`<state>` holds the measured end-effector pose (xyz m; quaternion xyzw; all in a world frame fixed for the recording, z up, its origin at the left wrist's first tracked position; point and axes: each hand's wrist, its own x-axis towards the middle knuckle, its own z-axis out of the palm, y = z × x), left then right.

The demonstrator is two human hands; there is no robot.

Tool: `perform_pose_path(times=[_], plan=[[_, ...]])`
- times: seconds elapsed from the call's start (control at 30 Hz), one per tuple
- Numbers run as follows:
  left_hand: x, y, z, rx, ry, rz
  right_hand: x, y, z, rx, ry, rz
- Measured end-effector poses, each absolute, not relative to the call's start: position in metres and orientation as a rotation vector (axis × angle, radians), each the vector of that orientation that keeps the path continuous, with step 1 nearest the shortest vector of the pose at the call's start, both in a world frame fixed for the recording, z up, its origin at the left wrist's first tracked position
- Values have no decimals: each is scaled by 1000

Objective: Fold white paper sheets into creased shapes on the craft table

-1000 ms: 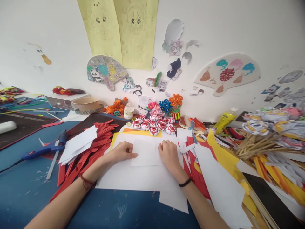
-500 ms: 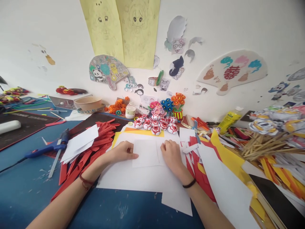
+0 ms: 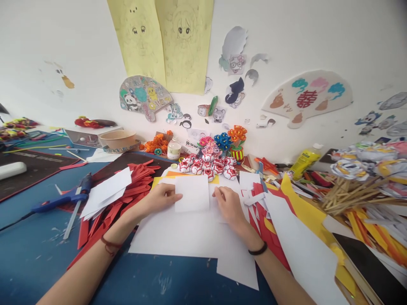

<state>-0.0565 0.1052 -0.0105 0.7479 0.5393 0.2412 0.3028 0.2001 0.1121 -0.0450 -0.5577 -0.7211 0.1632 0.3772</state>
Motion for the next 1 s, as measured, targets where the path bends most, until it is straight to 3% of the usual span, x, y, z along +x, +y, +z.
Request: perform_pose_path(times=[0.1, 0.33, 0.57, 0.73, 1.0], plan=[[-52, 104, -9, 1973, 1377, 755, 196, 107, -35, -1184, -1765, 820], [-46, 106, -22, 2057, 1522, 945, 187, 100, -37, -1088, -1786, 1174], [-42, 96, -19, 2262, 1725, 861, 189, 100, -32, -1132, -1619, 1183], [-39, 87, -20, 2593, 1819, 1082, 184, 99, -38, -1068, -1584, 1309], [-33, 77, -19, 3248, 1397, 874, 179, 94, -34, -977, -1507, 1372]])
